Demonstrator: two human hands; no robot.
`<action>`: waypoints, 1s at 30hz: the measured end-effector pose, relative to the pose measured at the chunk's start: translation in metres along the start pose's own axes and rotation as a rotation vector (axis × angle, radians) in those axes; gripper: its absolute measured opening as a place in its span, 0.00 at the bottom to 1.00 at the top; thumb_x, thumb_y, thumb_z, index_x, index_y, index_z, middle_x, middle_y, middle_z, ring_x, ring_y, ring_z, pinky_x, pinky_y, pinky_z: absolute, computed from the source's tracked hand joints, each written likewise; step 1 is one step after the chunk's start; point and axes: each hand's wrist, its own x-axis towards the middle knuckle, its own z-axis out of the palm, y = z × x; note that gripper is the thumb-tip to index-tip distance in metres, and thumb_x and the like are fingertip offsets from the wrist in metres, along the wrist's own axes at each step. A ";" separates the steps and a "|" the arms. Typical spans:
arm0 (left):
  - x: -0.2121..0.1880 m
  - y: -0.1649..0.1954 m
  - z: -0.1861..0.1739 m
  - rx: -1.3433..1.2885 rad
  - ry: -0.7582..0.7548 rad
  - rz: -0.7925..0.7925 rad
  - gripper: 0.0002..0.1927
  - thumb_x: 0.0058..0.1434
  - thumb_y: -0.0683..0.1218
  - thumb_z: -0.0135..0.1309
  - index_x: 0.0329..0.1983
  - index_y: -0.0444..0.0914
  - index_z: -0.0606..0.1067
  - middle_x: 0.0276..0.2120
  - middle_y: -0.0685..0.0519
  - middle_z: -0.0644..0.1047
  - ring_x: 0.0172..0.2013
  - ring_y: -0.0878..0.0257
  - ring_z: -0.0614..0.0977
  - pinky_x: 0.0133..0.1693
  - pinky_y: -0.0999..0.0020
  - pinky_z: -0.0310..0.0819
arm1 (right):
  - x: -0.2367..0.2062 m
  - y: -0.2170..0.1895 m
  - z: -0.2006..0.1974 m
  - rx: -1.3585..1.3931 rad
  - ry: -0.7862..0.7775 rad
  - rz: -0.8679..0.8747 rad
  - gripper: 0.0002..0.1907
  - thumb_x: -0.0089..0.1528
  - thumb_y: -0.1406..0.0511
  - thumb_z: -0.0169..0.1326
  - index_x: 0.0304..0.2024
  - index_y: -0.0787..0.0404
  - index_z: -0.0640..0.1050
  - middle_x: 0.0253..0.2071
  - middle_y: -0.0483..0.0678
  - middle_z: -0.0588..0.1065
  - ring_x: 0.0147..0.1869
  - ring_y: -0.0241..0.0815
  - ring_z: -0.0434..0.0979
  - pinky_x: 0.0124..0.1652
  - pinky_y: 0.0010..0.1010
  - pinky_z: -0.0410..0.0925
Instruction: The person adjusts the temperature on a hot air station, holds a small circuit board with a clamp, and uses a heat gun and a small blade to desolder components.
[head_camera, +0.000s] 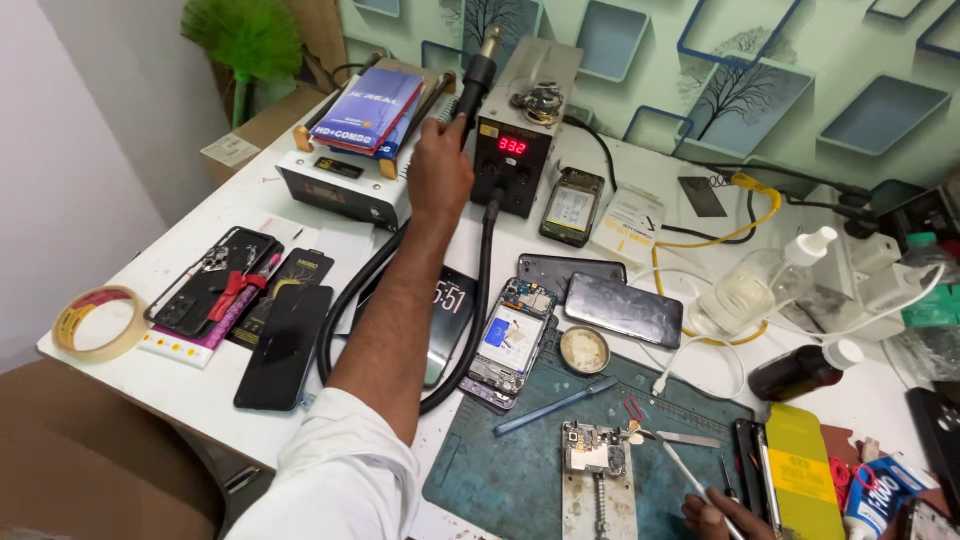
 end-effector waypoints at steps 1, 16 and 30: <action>0.000 -0.003 0.003 -0.005 -0.004 0.014 0.25 0.58 0.39 0.62 0.61 0.40 0.77 0.47 0.43 0.75 0.44 0.45 0.83 0.45 0.53 0.80 | -0.001 0.003 -0.001 0.015 0.000 -0.025 0.29 0.66 0.58 0.56 0.57 0.78 0.74 0.43 0.69 0.81 0.49 0.59 0.85 0.51 0.48 0.76; -0.008 -0.017 0.001 -0.008 -0.103 0.087 0.35 0.61 0.41 0.60 0.71 0.34 0.65 0.36 0.37 0.78 0.37 0.42 0.83 0.39 0.49 0.81 | -0.018 0.030 -0.005 0.044 0.004 -0.230 0.24 0.69 0.60 0.54 0.56 0.77 0.75 0.40 0.67 0.82 0.44 0.56 0.85 0.49 0.44 0.77; -0.017 -0.022 -0.005 0.023 -0.147 0.080 0.35 0.61 0.44 0.64 0.71 0.36 0.66 0.39 0.36 0.77 0.40 0.41 0.82 0.42 0.49 0.79 | -0.069 -0.045 0.027 0.075 0.207 -0.195 0.14 0.69 0.68 0.56 0.51 0.76 0.76 0.40 0.66 0.80 0.47 0.53 0.85 0.51 0.40 0.77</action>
